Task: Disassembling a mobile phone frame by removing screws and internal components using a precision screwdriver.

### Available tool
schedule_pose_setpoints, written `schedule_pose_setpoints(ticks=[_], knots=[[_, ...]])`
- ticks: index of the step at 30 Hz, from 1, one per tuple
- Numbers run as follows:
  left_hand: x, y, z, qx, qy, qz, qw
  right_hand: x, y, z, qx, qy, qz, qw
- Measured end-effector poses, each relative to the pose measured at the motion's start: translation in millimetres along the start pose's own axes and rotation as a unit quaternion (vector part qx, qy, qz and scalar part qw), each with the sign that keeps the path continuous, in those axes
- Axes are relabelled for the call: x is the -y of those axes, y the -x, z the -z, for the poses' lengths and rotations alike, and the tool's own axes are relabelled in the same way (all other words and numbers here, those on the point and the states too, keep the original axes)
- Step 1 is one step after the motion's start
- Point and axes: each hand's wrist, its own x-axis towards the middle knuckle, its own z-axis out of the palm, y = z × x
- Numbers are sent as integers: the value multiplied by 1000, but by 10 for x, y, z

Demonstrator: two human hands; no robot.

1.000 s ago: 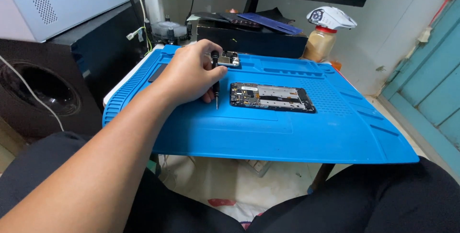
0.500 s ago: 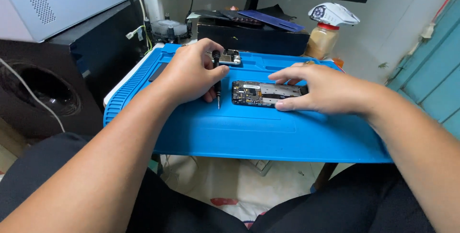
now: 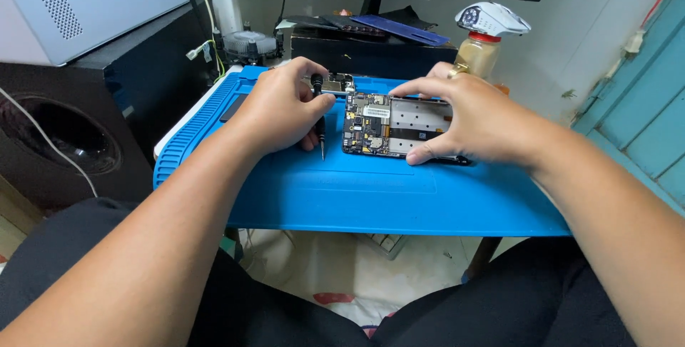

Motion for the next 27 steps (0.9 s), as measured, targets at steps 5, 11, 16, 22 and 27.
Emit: schedule_pose_setpoints(ticks=[5, 11, 16, 22, 27], knots=[[15, 2, -10, -8, 4, -15, 1000, -179, 30, -147, -50, -29, 7, 998], [58, -6, -20, -40, 18, -71, 997, -184, 88, -172, -72, -56, 9, 996], [110, -55, -39, -52, -22, -55, 997, -134, 105, -130, -39, -43, -15, 998], [361, -253, -74, -35, -97, -56, 993, -154, 62, -156, 22, -77, -40, 996], [253, -182, -126, -117, -39, -151, 981, -236, 86, -313, 14, -91, -57, 994]])
